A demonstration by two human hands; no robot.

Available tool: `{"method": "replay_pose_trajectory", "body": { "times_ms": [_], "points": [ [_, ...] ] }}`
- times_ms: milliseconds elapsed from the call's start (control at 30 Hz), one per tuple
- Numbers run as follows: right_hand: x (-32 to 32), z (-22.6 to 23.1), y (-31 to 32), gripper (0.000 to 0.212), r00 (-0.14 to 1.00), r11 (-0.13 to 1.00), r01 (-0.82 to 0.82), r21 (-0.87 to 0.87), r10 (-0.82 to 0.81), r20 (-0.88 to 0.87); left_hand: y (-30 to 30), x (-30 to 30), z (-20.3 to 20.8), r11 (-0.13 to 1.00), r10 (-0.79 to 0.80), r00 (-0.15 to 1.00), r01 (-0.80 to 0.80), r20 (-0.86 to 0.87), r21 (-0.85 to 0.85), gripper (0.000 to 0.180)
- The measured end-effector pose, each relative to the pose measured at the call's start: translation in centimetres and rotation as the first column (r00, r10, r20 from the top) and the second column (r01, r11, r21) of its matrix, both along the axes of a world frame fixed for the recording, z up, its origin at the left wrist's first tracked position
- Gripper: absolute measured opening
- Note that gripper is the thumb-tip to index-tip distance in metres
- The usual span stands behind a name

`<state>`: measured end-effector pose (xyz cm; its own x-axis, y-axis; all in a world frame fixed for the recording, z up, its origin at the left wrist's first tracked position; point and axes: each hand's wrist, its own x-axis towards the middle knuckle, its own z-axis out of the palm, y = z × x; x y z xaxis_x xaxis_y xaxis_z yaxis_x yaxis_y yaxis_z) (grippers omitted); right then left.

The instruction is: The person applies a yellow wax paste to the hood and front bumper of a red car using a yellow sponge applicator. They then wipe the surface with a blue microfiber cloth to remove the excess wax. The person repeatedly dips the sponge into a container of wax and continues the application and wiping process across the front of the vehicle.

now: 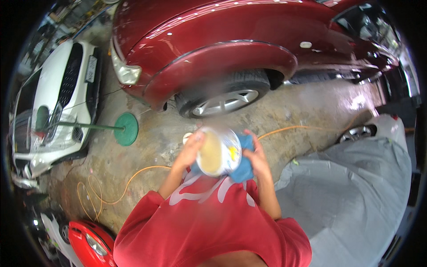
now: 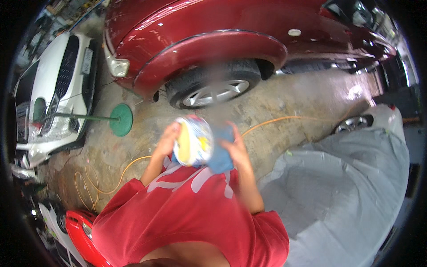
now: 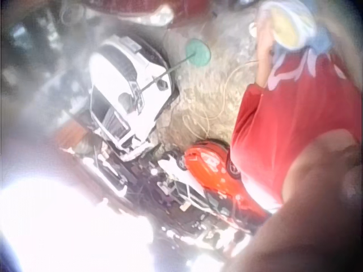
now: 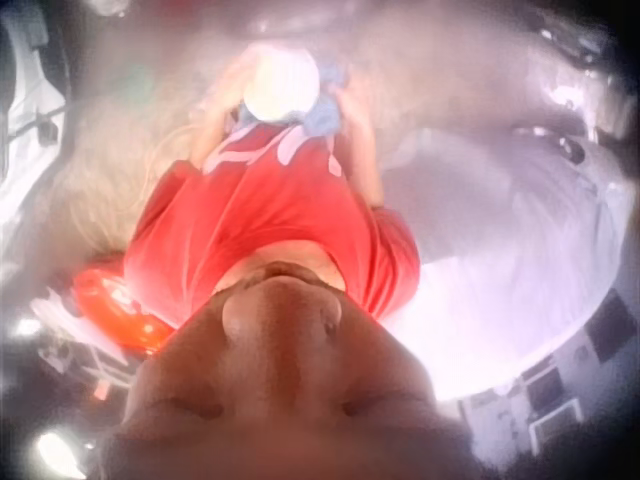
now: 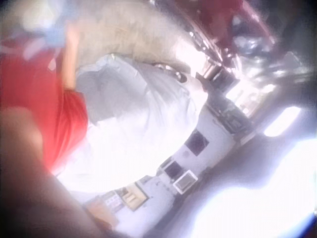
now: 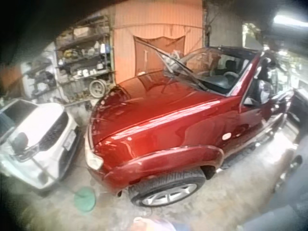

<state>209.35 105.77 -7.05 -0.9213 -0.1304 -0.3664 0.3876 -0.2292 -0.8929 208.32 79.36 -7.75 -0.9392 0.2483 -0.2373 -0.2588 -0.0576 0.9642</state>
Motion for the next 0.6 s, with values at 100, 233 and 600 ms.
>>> {"method": "replay_pose_trajectory", "body": {
  "times_ms": [100,233,600],
  "points": [
    [-3.6,3.2,1.0,0.060,0.951,0.932,0.305,-0.195,-0.310,0.010,-4.6,-3.7,1.5,0.950,0.209,0.978,-0.205,0.008,0.237,0.051],
    [-8.0,5.2,0.9,0.057,0.853,0.830,0.495,-0.257,-0.520,-0.037,-10.1,-7.9,5.3,0.942,0.232,0.964,-0.189,-0.131,0.277,0.056],
    [-9.1,-4.4,-9.8,0.064,0.767,0.225,0.386,-0.895,-0.617,0.176,-19.7,-10.6,1.5,0.995,0.006,1.000,-0.005,0.013,-0.098,0.047]
  ]
}}
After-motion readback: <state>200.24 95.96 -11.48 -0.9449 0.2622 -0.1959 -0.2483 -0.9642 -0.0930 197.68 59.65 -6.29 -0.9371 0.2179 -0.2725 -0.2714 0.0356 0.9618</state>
